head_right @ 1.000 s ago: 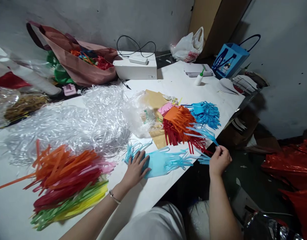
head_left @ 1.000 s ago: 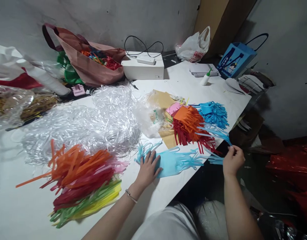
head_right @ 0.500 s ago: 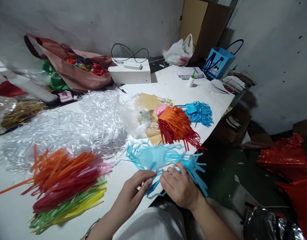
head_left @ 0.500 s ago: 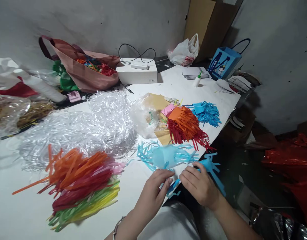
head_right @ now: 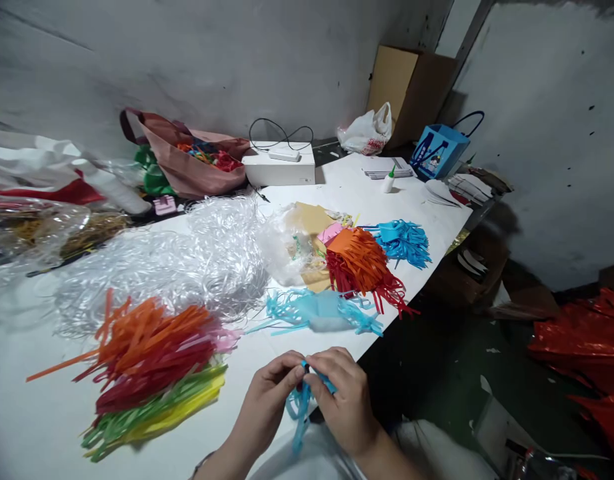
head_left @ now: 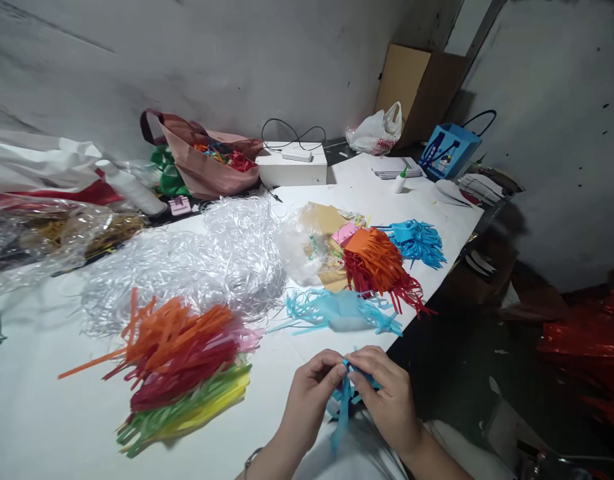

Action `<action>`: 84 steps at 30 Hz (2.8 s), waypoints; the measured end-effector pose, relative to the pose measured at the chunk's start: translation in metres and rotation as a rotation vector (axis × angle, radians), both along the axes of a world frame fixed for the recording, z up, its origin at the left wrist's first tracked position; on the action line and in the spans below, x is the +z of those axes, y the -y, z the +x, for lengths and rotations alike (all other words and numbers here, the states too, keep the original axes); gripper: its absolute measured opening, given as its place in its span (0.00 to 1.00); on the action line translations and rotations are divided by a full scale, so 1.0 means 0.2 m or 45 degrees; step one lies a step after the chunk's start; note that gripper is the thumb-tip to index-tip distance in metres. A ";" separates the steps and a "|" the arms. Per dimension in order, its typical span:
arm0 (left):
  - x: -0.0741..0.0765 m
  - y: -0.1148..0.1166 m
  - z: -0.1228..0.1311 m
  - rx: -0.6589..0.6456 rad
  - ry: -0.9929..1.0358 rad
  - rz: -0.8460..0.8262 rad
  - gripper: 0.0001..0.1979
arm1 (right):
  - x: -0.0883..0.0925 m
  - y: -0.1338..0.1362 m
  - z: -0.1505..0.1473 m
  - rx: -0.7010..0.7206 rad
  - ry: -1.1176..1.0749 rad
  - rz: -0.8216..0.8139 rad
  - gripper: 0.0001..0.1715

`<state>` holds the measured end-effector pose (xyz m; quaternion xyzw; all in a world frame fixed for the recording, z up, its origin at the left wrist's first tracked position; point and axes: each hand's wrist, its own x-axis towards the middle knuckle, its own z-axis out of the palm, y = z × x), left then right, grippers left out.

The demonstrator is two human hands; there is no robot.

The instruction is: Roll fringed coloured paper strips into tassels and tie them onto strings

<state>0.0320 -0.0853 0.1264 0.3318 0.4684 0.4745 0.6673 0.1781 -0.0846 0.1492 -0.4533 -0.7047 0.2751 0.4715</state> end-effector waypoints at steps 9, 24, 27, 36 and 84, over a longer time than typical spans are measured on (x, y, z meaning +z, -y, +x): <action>-0.04 -0.14 -0.08 -0.094 -0.157 0.039 0.14 | -0.06 -0.18 -0.03 0.077 0.259 0.235 0.22; -0.21 -1.01 -0.25 -0.033 -1.070 0.526 0.12 | -0.40 -0.71 0.06 0.183 0.430 -0.301 0.18; -0.36 -1.36 -0.32 -0.230 -1.524 0.395 0.13 | -0.47 -0.78 0.09 0.244 0.440 -0.358 0.16; -0.64 -1.66 -0.37 -0.386 -1.816 0.070 0.11 | -0.59 -0.85 0.15 0.189 0.466 -0.340 0.18; 0.14 -0.08 -0.11 0.370 -0.023 0.292 0.02 | 0.21 -0.24 -0.07 0.496 0.696 0.033 0.16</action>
